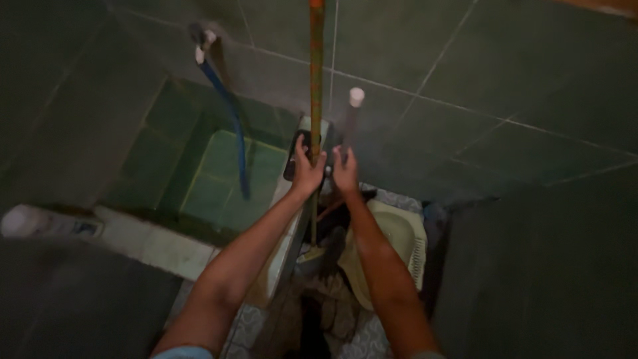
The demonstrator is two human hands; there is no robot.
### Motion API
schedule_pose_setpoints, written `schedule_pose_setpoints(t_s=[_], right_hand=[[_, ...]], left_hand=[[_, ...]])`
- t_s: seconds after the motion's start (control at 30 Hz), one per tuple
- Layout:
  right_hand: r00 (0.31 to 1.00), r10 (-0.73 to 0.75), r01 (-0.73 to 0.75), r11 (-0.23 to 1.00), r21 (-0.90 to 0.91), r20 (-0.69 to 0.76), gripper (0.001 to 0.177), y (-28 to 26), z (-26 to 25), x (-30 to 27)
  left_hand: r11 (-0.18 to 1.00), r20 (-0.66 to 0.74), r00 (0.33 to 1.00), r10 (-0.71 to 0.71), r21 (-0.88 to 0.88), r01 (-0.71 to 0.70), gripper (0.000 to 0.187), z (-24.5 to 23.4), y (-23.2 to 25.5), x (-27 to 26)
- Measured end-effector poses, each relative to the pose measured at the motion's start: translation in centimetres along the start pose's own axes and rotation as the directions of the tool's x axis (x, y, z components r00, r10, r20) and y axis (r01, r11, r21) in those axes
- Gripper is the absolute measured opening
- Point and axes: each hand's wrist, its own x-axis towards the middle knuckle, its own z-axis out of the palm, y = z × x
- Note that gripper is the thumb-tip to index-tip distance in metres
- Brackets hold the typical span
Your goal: The person joins two wooden poles using a white plastic connector and then uses the assembled long-handled squeegee to move water across a tiled floor in a bathroom.
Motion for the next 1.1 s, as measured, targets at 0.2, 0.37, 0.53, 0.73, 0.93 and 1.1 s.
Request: schedule_pose_setpoints(t_s=[0.2,0.37,0.53,0.73,0.93,1.1], right_hand=[[0.959,0.217,-0.174,0.959,-0.224,0.183,0.038,1.9,0.4,-1.9],[0.996,-0.087,0.087,0.967,-0.238,0.009,0.046,2.1,2.2,-3.7],[0.997,-0.027,0.010,0.976,-0.217,-0.075,0.043,2.7,3.3,-1.2],[0.995,-0.085,0.065,0.938,-0.341,-0.044,0.049,2.5,3.6,1.8],[0.996,0.086,-0.086,0.983,-0.163,-0.004,0.045,2.5,4.6,2.9],[0.995,0.037,-0.058,0.967,-0.248,-0.089,0.039,6.2,5.7,3.1]], left_hand=[[0.992,-0.008,0.999,-0.049,-0.121,0.047,0.048,0.3,-1.0,0.5],[0.996,0.002,0.997,0.081,0.037,-0.081,0.034,-0.2,-0.8,-0.5],[0.988,0.016,0.999,-0.030,-0.153,0.032,0.037,-1.8,0.6,-2.7],[0.993,0.025,0.996,-0.088,-0.078,0.089,0.038,-4.4,3.6,-5.6],[0.992,0.037,0.997,-0.061,-0.106,0.065,0.041,-5.3,5.3,-6.7],[0.996,0.065,0.997,0.032,-0.080,-0.026,0.039,-6.0,5.9,-6.2]])
